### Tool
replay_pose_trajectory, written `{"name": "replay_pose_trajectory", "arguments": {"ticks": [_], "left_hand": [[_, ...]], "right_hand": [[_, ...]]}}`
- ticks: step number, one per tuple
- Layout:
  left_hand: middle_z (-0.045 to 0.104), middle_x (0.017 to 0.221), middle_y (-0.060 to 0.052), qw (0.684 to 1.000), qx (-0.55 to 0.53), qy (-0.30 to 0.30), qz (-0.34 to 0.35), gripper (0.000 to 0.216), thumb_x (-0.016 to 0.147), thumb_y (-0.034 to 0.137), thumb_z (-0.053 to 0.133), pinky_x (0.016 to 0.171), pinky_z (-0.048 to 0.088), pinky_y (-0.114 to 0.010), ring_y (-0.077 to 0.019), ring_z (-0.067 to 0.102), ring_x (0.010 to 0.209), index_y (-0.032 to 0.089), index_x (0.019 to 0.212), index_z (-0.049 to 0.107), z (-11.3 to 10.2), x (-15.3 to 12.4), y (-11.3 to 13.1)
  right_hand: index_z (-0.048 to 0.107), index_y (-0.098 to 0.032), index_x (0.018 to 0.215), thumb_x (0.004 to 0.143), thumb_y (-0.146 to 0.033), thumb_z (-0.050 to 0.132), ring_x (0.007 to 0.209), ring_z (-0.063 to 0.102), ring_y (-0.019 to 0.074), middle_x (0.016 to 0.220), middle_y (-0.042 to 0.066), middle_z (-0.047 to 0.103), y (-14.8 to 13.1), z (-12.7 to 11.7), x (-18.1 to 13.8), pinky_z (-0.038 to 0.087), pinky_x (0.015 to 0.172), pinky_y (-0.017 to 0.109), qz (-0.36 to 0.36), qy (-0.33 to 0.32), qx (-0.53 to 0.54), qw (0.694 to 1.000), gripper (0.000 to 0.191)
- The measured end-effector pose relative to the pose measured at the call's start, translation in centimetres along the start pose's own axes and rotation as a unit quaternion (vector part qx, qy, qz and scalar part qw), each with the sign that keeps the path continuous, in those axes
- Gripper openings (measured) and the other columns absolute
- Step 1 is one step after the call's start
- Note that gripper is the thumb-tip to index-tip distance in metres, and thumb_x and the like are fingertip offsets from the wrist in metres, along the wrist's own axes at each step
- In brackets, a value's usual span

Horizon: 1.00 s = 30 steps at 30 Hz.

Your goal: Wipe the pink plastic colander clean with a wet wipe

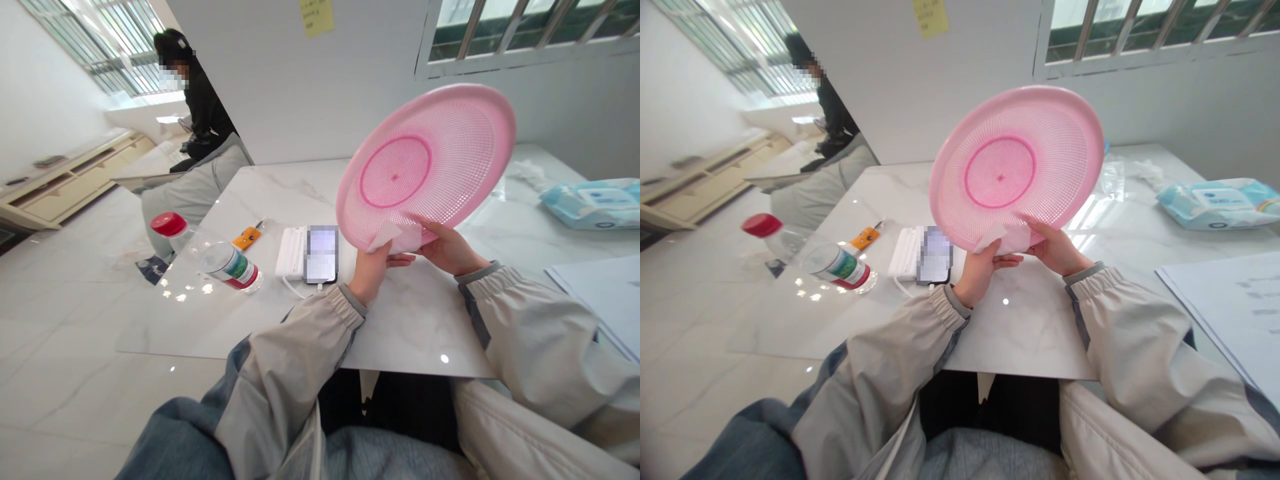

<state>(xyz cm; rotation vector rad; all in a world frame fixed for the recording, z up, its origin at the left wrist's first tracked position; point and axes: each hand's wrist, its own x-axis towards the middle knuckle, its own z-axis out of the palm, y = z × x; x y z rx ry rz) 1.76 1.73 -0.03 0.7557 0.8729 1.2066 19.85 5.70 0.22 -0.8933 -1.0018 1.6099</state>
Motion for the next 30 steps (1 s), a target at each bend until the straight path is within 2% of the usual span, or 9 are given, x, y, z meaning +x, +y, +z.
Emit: {"name": "replay_pose_trajectory", "arguments": {"ticks": [8,15,21,30], "left_hand": [[0.083,0.117,-0.022,1.0,0.003,-0.018,0.006,0.055,0.102,0.035,0.07,0.078,0.069,-0.037,-0.0271,0.085,0.082,0.005,0.146,0.061,0.03,0.06,0.0],[0.082,0.114,-0.02,1.0,-0.005,-0.005,0.0,0.058,0.099,0.038,0.078,0.08,0.07,-0.042,-0.0296,0.086,0.081,0.008,0.145,0.062,0.01,0.28,-0.12],[0.082,0.12,-0.023,1.0,0.002,-0.011,0.005,0.061,0.099,0.037,0.074,0.078,0.07,-0.039,-0.0295,0.086,0.084,0.006,0.149,0.06,0.09,0.3,-0.07],[0.082,0.117,-0.023,1.0,0.003,0.002,0.009,0.057,0.099,0.029,0.071,0.074,0.069,-0.035,-0.0273,0.085,0.08,0.005,0.149,0.057,0.09,0.12,0.25]], "right_hand": [[0.082,-0.027,0.13,0.085,-0.056,0.091,0.135,0.074,0.0343,0.138,0.009,0.081,-0.17,0.17,-0.05,0.068,0.106,0.053,-0.012,0.01,-0.005,1.0,0.054],[0.082,-0.03,0.128,0.085,-0.054,0.091,0.133,0.075,0.0337,0.136,0.006,0.082,-0.04,0.23,0.07,0.068,0.106,0.054,-0.023,0.014,-0.007,1.0,0.049],[0.082,-0.029,0.126,0.087,-0.053,0.089,0.13,0.077,0.0332,0.135,0.007,0.082,-0.17,0.2,-0.01,0.069,0.103,0.052,-0.025,0.018,-0.012,0.999,0.046],[0.083,-0.028,0.124,0.089,-0.049,0.083,0.14,0.072,0.0348,0.134,0.007,0.083,-0.48,0.16,0.12,0.062,0.115,0.056,-0.07,0.077,-0.011,0.995,0.041]]}}
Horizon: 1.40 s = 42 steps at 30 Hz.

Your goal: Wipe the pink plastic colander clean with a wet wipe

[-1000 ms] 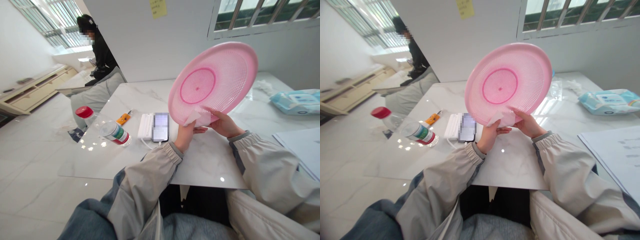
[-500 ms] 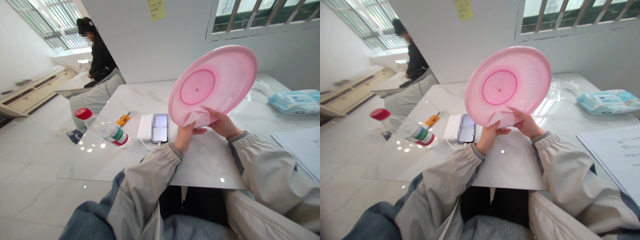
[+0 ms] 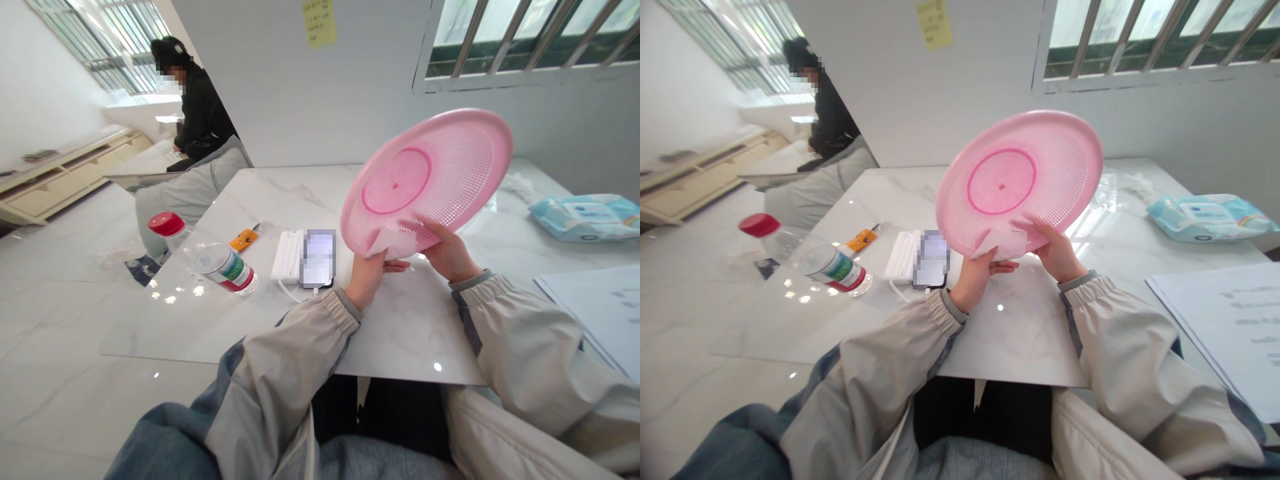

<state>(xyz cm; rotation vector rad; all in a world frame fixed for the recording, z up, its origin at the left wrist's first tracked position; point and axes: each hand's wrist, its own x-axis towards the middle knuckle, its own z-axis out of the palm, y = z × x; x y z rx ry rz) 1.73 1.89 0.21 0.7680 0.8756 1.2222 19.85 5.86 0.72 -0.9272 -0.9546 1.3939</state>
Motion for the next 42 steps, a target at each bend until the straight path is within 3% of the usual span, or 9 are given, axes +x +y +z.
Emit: {"name": "replay_pose_trajectory", "arguments": {"ticks": [6,12,16,25,31,35,42], "left_hand": [[0.083,0.108,-0.019,1.0,0.007,-0.004,0.01,0.048,0.1,0.033,0.074,0.07,0.068,-0.033,-0.0246,0.083,0.075,0.008,0.14,0.063,-0.1,-0.2,0.2],[0.084,0.108,-0.018,1.0,0.024,-0.004,0.017,0.05,0.101,0.034,0.072,0.068,0.067,-0.031,-0.0233,0.082,0.074,0.007,0.142,0.064,-0.4,0.2,-0.2],[0.085,0.106,-0.017,0.999,0.039,0.004,0.024,0.053,0.101,0.036,0.072,0.068,0.067,-0.032,-0.0243,0.083,0.075,0.009,0.145,0.064,-0.6,0.4,-0.4],[0.084,0.117,-0.019,0.998,0.049,-0.004,0.032,0.05,0.1,0.038,0.074,0.067,0.067,-0.032,-0.0237,0.083,0.075,0.011,0.142,0.067,-0.5,-0.1,0.1],[0.084,0.111,-0.02,0.999,0.045,-0.001,0.028,0.059,0.1,0.047,0.076,0.064,0.067,-0.031,-0.0232,0.082,0.072,0.008,0.144,0.065,0.0,-0.2,0.6],[0.084,0.11,-0.02,0.998,0.049,0.013,0.032,0.062,0.1,0.046,0.074,0.063,0.066,-0.029,-0.0225,0.081,0.07,0.007,0.147,0.064,0.1,-0.2,0.7],[0.085,0.105,-0.016,0.997,0.068,0.036,0.032,0.046,0.098,0.028,0.069,0.062,0.066,-0.03,-0.0221,0.081,0.07,0.009,0.14,0.067,0.0,0.0,0.4]], "right_hand": [[0.084,-0.028,0.117,0.093,-0.045,0.077,0.132,0.076,0.0328,0.131,0.005,0.084,0.0,-0.5,0.4,0.058,0.12,0.056,-0.049,0.047,0.018,0.998,0.03],[0.082,-0.028,0.115,0.095,-0.065,0.076,0.124,0.08,0.0349,0.127,0.008,0.085,0.0,-0.8,1.0,0.062,0.115,0.059,-0.116,0.1,0.019,0.988,0.043],[0.082,-0.026,0.12,0.094,-0.074,0.076,0.125,0.08,0.0367,0.133,0.01,0.083,0.4,-1.0,1.0,0.063,0.112,0.059,-0.11,0.088,0.023,0.99,0.055],[0.077,-0.032,0.128,0.092,-0.079,0.075,0.135,0.075,0.0382,0.148,0.006,0.077,0.3,-0.2,0.3,0.067,0.107,0.06,-0.038,0.04,0.026,0.998,0.059],[0.077,-0.032,0.133,0.094,-0.076,0.074,0.129,0.078,0.0344,0.145,0.006,0.079,0.4,0.0,0.2,0.072,0.09,0.05,0.013,0.008,0.01,1.0,0.059],[0.079,-0.029,0.131,0.095,-0.072,0.075,0.125,0.08,0.0337,0.139,0.008,0.081,0.7,-0.3,0.6,0.072,0.087,0.049,0.016,0.016,0.002,1.0,0.056],[0.083,-0.026,0.102,0.084,-0.043,0.092,0.107,0.083,0.0271,0.109,0.003,0.084,0.5,-1.9,1.8,0.07,0.1,0.047,-0.134,0.144,0.019,0.98,0.026]]}}
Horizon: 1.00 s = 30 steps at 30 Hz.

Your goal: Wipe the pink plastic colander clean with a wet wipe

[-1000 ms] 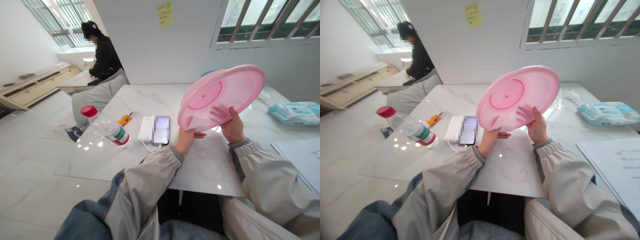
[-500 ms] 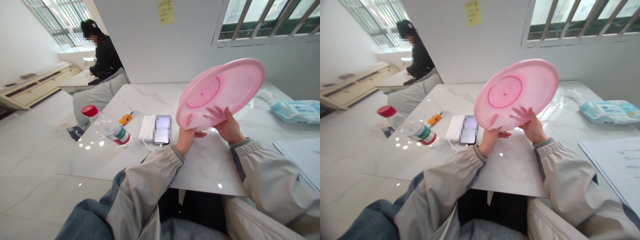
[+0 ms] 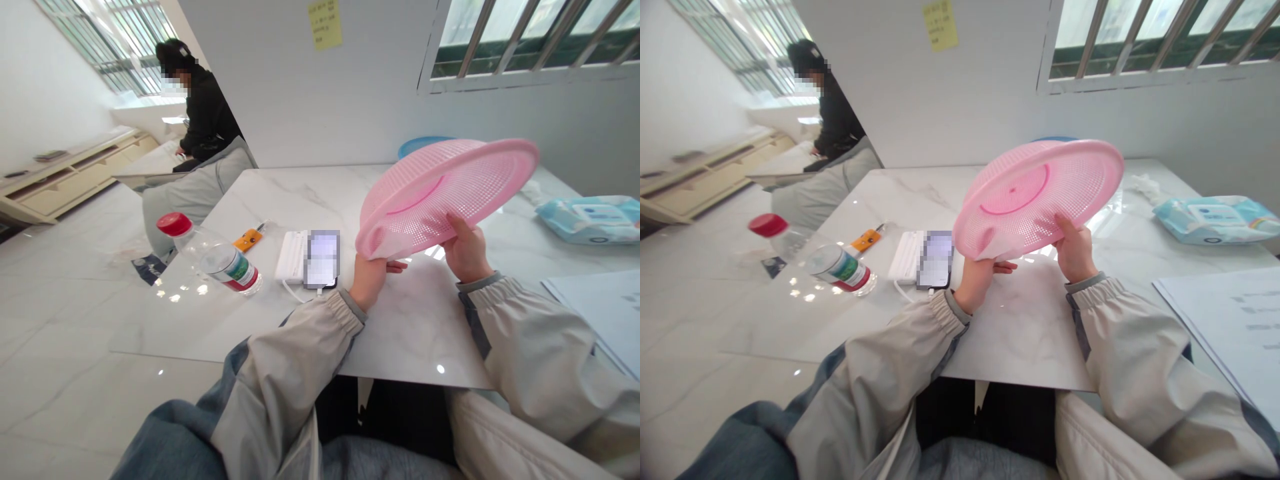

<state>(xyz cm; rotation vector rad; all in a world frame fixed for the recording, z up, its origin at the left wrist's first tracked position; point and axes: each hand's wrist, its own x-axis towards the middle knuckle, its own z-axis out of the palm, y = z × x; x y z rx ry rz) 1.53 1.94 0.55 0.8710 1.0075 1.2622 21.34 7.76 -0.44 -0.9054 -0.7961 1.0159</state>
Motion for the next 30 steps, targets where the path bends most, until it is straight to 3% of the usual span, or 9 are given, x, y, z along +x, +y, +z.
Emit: {"name": "replay_pose_trajectory", "arguments": {"ticks": [2,5,10,20,30], "left_hand": [[0.085,0.103,-0.016,1.0,0.009,0.004,-0.004,0.038,0.097,0.022,0.065,0.062,0.066,-0.03,-0.0212,0.08,0.069,0.008,0.132,0.07,0.0,0.1,0.0],[0.085,0.103,-0.016,1.0,0.017,0.003,-0.008,0.034,0.094,0.017,0.063,0.064,0.066,-0.031,-0.0212,0.08,0.07,0.008,0.126,0.072,0.0,0.1,0.1],[0.085,0.11,-0.018,0.999,0.027,-0.006,-0.03,0.043,0.094,0.021,0.065,0.064,0.065,-0.031,-0.0223,0.081,0.072,0.008,0.135,0.07,-0.2,0.2,0.1],[0.085,0.113,-0.021,0.999,0.001,-0.018,-0.036,0.057,0.102,0.039,0.068,0.062,0.065,-0.031,-0.0218,0.08,0.067,0.007,0.148,0.062,0.1,0.1,0.3],[0.083,0.126,-0.021,0.999,0.006,-0.031,-0.014,0.062,0.101,0.039,0.068,0.062,0.064,-0.029,-0.0201,0.08,0.069,0.012,0.156,0.058,0.0,-0.1,-0.1]], "right_hand": [[0.082,-0.026,0.098,0.084,-0.044,0.093,0.104,0.083,0.0258,0.106,0.002,0.084,-0.1,-0.3,0.4,0.069,0.104,0.048,-0.04,0.035,0.01,0.999,0.024],[0.081,-0.026,0.101,0.089,-0.052,0.089,0.102,0.084,0.0272,0.109,0.004,0.085,-0.1,-0.4,0.4,0.07,0.1,0.051,-0.041,0.032,0.008,0.999,0.029],[0.079,-0.028,0.11,0.093,-0.056,0.085,0.109,0.084,0.0296,0.117,0.006,0.085,-0.2,-0.3,0.1,0.07,0.096,0.053,0.002,0.01,0.008,1.0,0.033],[0.077,-0.034,0.119,0.097,-0.061,0.08,0.131,0.077,0.0292,0.134,0.003,0.082,-0.2,0.8,-1.0,0.063,0.116,0.055,0.091,-0.06,0.043,0.993,0.035],[0.077,-0.032,0.118,0.097,-0.057,0.08,0.134,0.076,0.0303,0.137,0.005,0.081,-0.6,0.9,-1.3,0.064,0.113,0.055,0.101,-0.066,0.037,0.992,0.033]]}}
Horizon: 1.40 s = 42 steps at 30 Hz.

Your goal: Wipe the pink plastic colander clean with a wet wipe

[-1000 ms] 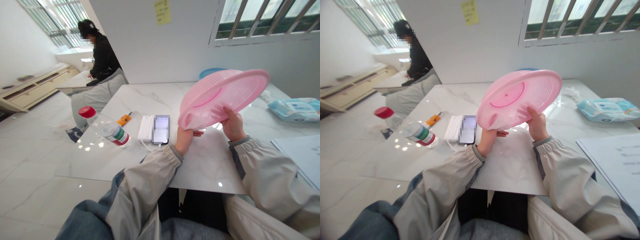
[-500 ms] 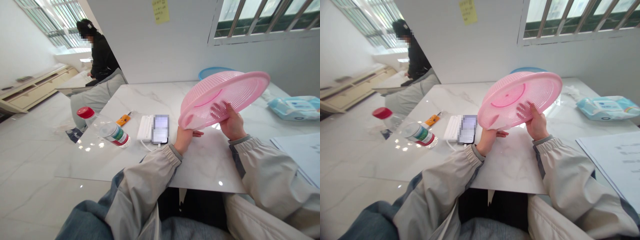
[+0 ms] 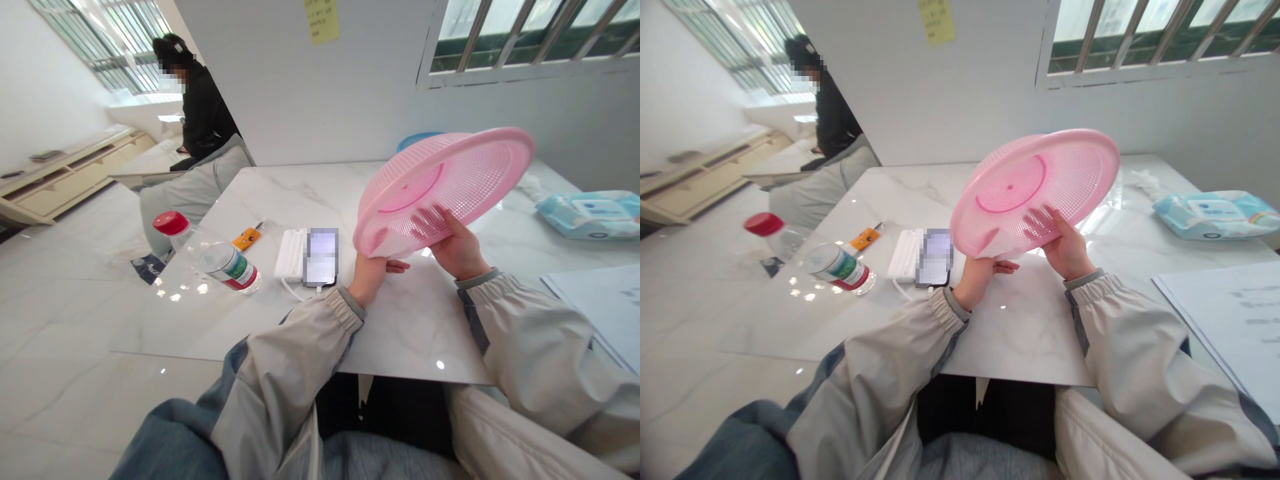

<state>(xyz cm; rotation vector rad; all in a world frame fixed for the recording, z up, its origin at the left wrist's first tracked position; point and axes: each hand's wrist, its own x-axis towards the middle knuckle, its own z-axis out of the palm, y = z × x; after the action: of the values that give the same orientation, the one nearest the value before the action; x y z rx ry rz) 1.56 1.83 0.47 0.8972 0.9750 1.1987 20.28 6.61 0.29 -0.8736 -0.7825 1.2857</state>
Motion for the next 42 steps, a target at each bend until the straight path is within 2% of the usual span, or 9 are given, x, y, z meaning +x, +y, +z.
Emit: {"name": "replay_pose_trajectory", "arguments": {"ticks": [6,11,15,20,24,29,34,37,42], "left_hand": [[0.083,0.121,-0.02,1.0,-0.001,0.005,0.003,0.059,0.099,0.034,0.069,0.063,0.065,-0.03,-0.0204,0.08,0.07,0.013,0.153,0.06,-0.1,0.1,0.0],[0.084,0.115,-0.018,1.0,0.019,-0.001,0.003,0.042,0.095,0.025,0.068,0.065,0.067,-0.032,-0.0215,0.081,0.071,0.011,0.133,0.072,-0.2,0.2,-0.2],[0.085,0.107,-0.016,1.0,0.023,-0.003,0.011,0.039,0.093,0.022,0.067,0.066,0.067,-0.032,-0.0226,0.082,0.073,0.01,0.129,0.074,-0.2,0.4,-0.4],[0.085,0.099,-0.014,0.999,0.023,-0.026,0.022,0.049,0.094,0.021,0.064,0.072,0.069,-0.032,-0.0226,0.083,0.077,0.008,0.141,0.068,-0.2,0.2,-0.6],[0.083,0.1,-0.014,0.999,0.021,-0.028,0.016,0.042,0.096,0.021,0.066,0.073,0.068,-0.032,-0.021,0.083,0.078,0.009,0.136,0.067,-0.1,0.1,-0.5],[0.075,0.126,-0.012,0.999,0.022,-0.024,0.033,0.042,0.099,0.026,0.072,0.074,0.067,-0.029,-0.0157,0.081,0.077,0.016,0.139,0.063,-0.1,0.2,-0.4],[0.067,0.142,-0.011,0.994,0.031,0.051,0.087,0.044,0.1,0.029,0.078,0.076,0.063,-0.027,-0.0082,0.073,0.075,0.023,0.141,0.063,-0.3,0.1,-0.1],[0.072,0.129,-0.007,0.988,0.022,0.068,0.134,0.03,0.098,0.024,0.077,0.072,0.058,-0.026,-0.0066,0.068,0.071,0.021,0.125,0.066,-0.4,0.2,-0.1],[0.072,0.083,0.001,0.989,-0.005,0.047,0.141,0.017,0.097,0.028,0.076,0.07,0.059,-0.028,-0.0133,0.072,0.069,0.022,0.101,0.06,-0.5,0.4,-0.4]], "right_hand": [[0.08,-0.028,0.105,0.092,-0.045,0.082,0.122,0.08,0.0322,0.12,0.004,0.085,0.0,-0.4,0.2,0.064,0.113,0.057,-0.032,0.019,-0.02,0.999,0.022],[0.079,-0.028,0.103,0.09,-0.04,0.084,0.116,0.082,0.0302,0.113,0.004,0.084,0.1,-0.8,0.7,0.064,0.11,0.054,-0.095,0.074,-0.018,0.993,0.019],[0.08,-0.03,0.105,0.092,-0.044,0.081,0.112,0.082,0.0289,0.115,0.003,0.085,0.2,-0.9,0.8,0.067,0.101,0.052,-0.09,0.085,-0.025,0.992,0.02],[0.079,-0.03,0.105,0.09,-0.045,0.082,0.109,0.082,0.0283,0.117,0.004,0.084,0.1,-1.2,1.2,0.067,0.092,0.048,-0.088,0.106,-0.024,0.99,0.021],[0.077,-0.029,0.104,0.09,-0.048,0.081,0.11,0.081,0.0284,0.118,0.005,0.084,0.1,-1.7,1.6,0.067,0.09,0.047,-0.08,0.118,-0.019,0.99,0.024],[0.077,-0.029,0.103,0.089,-0.044,0.077,0.11,0.08,0.026,0.119,0.005,0.083,0.4,-2.5,2.2,0.067,0.092,0.044,-0.081,0.142,0.007,0.987,0.021],[0.075,-0.03,0.103,0.09,-0.046,0.076,0.109,0.08,0.0275,0.117,0.006,0.082,0.8,-3.2,2.9,0.068,0.094,0.049,-0.116,0.165,-0.007,0.98,0.021],[0.075,-0.03,0.101,0.09,-0.045,0.076,0.106,0.081,0.0282,0.113,0.006,0.082,0.8,-3.2,3.1,0.069,0.091,0.05,-0.126,0.183,-0.014,0.975,0.019],[0.077,-0.03,0.103,0.091,-0.045,0.077,0.103,0.082,0.0278,0.111,0.004,0.083,0.5,-2.7,2.7,0.069,0.082,0.047,-0.108,0.171,-0.037,0.979,0.019]]}}
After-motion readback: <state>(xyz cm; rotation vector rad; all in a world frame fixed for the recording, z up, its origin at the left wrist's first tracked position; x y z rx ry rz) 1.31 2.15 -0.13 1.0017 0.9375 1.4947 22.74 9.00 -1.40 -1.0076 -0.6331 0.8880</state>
